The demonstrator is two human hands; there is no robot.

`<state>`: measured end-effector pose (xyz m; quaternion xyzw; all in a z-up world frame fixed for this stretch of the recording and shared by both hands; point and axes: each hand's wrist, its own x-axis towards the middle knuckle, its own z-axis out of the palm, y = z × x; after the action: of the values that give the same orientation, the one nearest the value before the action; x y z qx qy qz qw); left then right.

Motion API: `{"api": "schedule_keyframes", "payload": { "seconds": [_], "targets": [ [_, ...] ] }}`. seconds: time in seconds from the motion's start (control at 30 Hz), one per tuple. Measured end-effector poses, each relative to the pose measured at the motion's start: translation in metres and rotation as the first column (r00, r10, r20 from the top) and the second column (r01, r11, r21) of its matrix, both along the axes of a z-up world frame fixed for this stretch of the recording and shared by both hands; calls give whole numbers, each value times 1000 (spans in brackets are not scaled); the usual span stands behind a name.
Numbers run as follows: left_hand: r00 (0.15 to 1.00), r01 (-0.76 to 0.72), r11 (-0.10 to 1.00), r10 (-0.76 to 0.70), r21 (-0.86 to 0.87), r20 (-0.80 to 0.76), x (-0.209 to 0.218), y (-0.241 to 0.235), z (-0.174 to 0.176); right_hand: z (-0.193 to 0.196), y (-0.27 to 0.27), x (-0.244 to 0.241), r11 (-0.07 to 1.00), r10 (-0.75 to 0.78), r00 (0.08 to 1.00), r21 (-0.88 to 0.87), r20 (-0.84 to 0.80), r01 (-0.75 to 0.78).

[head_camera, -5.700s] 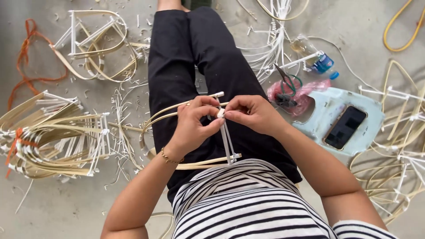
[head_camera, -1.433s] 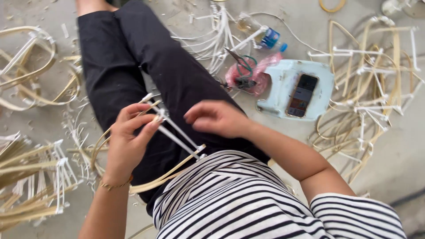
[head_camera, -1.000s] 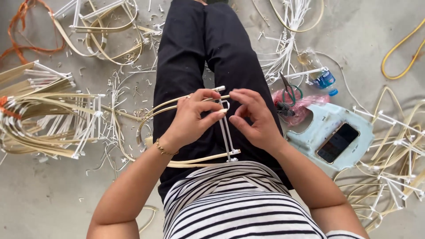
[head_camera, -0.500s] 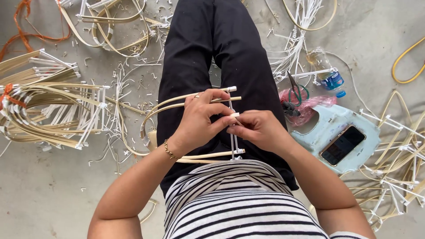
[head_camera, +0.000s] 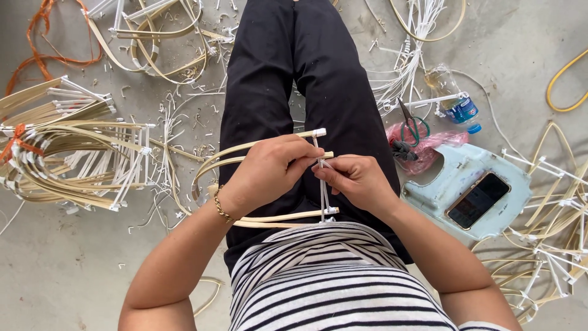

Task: Assembling a frame using bent bamboo strips and white plastic connectors while sitting on the floor of a workshop.

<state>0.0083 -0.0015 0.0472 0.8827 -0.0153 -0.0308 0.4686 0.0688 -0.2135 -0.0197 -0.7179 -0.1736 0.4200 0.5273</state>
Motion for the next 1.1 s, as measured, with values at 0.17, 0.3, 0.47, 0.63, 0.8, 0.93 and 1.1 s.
{"api": "schedule_keyframes", "payload": {
  "seconds": [0.17,0.3,0.47,0.63,0.8,0.93,1.1],
  "targets": [
    [999,-33,998,35,-44,32,-2,-5,-9,1,0,-1,1000,3,1000,-15,2,-3],
    [999,-39,998,40,-41,15,-3,-6,-8,4,1,1,999,9,999,-34,31,-8],
    [997,-7,999,4,31,76,-7,-9,-12,10,1,-2,998,2,1000,-58,12,-2],
    [998,-24,995,19,97,53,-8,-13,-17,25,-10,2,996,77,850,4,521,-93],
    [998,-25,997,21,66,54,-8,-14,-19,39,-22,26,992,120,774,-56,622,-109],
    [999,-32,997,30,73,24,-7,-15,-20,9,-21,34,987,160,834,-68,528,-146],
    [1000,-1,999,0,46,17,-7,-15,-14,11,-5,60,975,25,522,95,852,-202]
  ]
}}
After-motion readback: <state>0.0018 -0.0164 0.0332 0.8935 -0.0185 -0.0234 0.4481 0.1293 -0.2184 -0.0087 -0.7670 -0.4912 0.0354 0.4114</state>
